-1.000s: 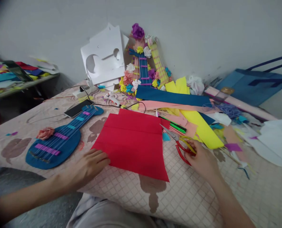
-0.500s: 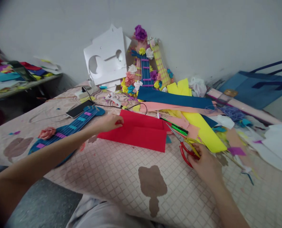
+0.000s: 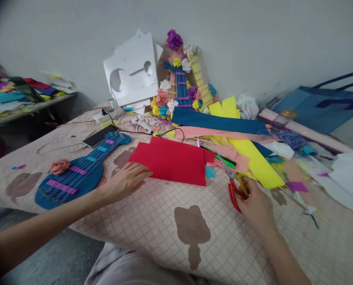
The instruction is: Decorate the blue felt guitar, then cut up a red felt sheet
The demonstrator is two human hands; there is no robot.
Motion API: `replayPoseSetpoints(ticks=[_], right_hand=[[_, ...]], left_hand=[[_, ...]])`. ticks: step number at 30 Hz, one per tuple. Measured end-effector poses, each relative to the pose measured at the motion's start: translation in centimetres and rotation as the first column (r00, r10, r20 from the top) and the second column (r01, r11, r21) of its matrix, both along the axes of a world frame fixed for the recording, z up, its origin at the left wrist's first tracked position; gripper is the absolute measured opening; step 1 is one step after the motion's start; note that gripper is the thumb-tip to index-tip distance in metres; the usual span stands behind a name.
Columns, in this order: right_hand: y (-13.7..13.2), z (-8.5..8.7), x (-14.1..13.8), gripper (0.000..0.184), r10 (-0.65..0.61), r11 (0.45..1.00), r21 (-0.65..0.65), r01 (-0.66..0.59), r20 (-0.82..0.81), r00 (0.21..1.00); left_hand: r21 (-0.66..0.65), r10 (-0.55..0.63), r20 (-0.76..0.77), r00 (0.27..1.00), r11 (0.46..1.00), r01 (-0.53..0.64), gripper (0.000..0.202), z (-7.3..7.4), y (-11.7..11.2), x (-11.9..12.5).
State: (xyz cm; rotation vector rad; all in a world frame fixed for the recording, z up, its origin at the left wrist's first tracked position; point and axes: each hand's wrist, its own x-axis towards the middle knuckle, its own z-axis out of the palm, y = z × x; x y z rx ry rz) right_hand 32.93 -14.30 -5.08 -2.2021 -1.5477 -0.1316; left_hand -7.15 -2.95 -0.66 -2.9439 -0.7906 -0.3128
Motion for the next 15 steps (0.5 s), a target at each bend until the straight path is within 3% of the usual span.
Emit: replayPoseSetpoints(ticks=[7,15], right_hand=[[-0.1,0.1,-0.4,0.038,0.069,0.997,-0.030,-0.068,0.032,0.997],[-0.1,0.5,-0.2,0.036,0.262,0.962,-0.087,-0.257,0.044,0.964]], left_hand=[[0.100,-0.017,-0.107,0.994,0.995,0.028,0.024,-1.4,0.9,0.1],[0.081,-0.054,-0.157,0.986,0.994,0.067,0.024,-0.6,-2.2,-0.4]])
